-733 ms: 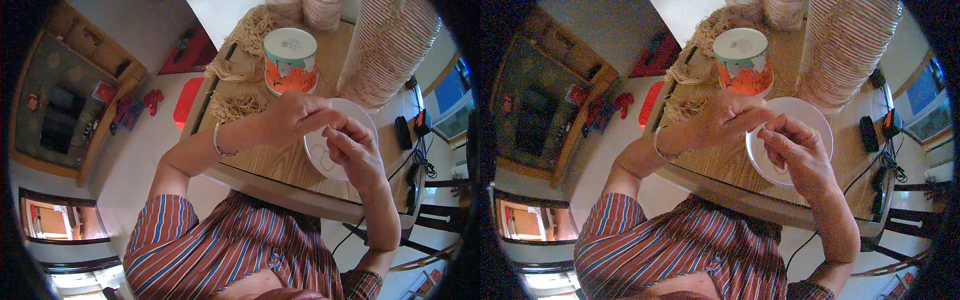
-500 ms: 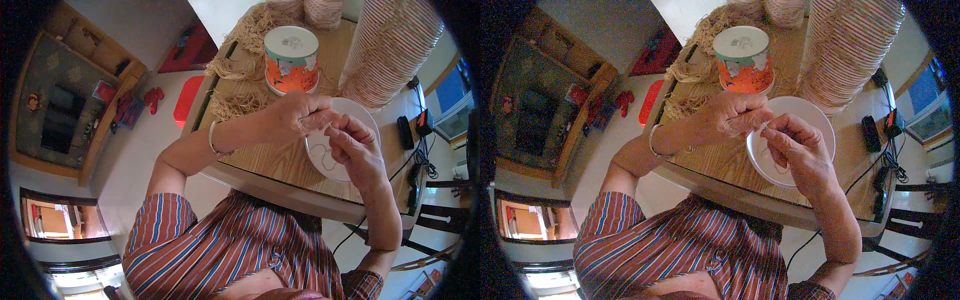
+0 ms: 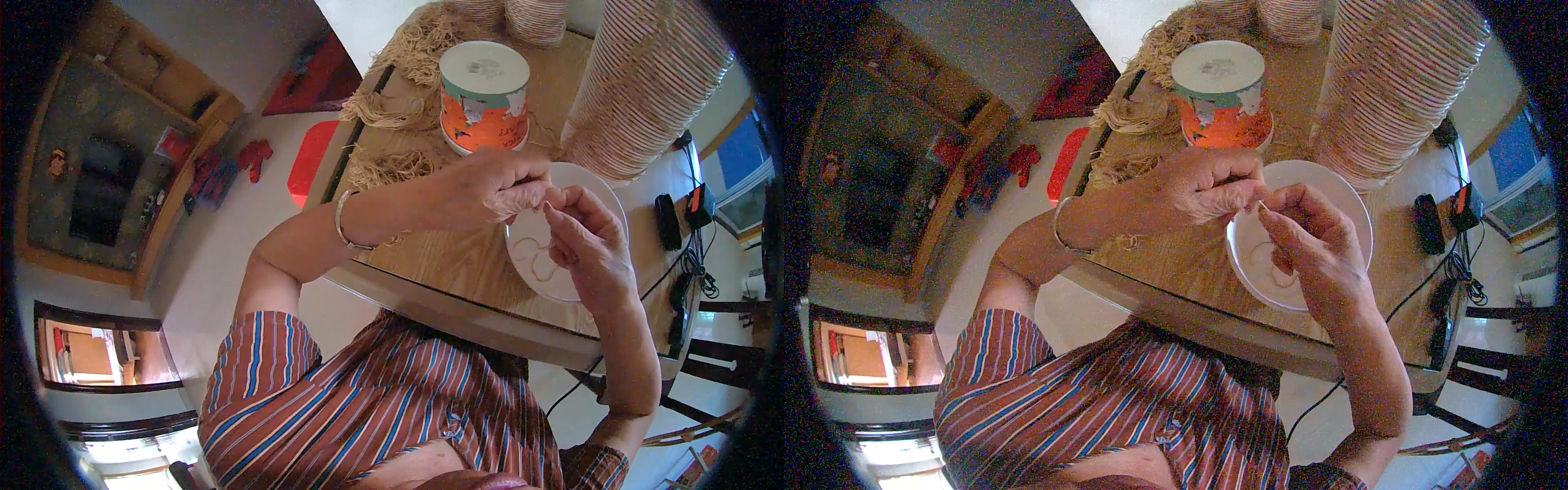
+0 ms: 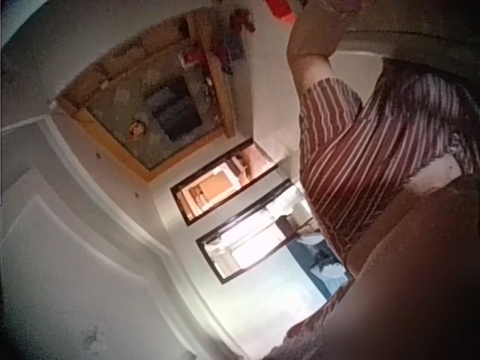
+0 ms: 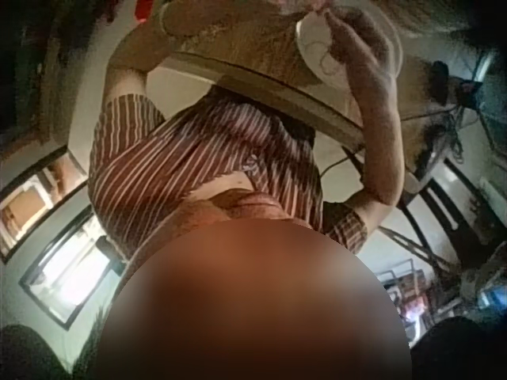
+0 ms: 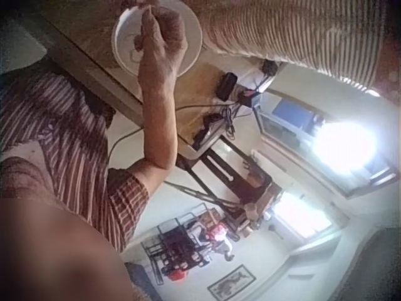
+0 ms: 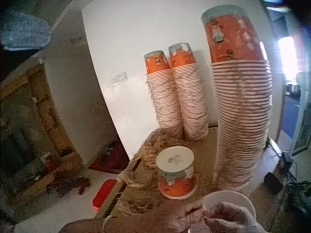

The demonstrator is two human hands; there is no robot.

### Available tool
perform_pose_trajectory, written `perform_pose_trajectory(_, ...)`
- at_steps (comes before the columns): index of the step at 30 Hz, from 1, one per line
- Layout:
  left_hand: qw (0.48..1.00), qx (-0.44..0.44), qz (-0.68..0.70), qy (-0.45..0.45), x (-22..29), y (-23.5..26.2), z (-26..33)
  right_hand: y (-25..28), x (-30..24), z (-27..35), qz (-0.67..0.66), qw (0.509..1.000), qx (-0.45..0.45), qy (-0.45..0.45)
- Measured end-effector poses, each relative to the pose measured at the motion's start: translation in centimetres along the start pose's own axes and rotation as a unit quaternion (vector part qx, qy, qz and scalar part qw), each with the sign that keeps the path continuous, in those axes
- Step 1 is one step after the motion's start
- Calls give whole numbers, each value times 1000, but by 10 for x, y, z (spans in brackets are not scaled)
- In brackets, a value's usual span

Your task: Threading string through holes in paper cups and stacking them on a table for packaging or assembly.

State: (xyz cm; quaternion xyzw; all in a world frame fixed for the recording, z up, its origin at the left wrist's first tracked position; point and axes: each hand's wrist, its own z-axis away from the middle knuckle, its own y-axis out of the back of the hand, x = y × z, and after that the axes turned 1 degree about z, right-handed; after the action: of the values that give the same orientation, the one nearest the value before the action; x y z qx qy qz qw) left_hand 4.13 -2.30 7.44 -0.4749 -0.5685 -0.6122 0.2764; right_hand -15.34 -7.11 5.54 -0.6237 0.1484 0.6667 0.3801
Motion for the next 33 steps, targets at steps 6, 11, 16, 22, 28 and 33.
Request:
perform_pose_trajectory(6,1000,-15,-16,20,-1,1,-1,4,2,-1,11,1000,-1,6)
perform_pose_trajectory(11,1000,-6,-22,20,0,1,-3,3,2,0,39,999,8,31)
perform_pose_trajectory(16,1000,-3,-12,-19,-4,0,-3,-1,0,4,96,994,24,37)
perform_pose_trajectory(22,999,-15,7,39,0,-2,-1,-5,-3,5,123,992,18,8)
perform_pose_trajectory(28,998,17,-42,-41,2,-6,0,-8,-6,6,124,991,35,-20)
perform_pose_trajectory(33,999,10,-40,-10,3,-1,0,-9,-7,5,146,988,43,-25)
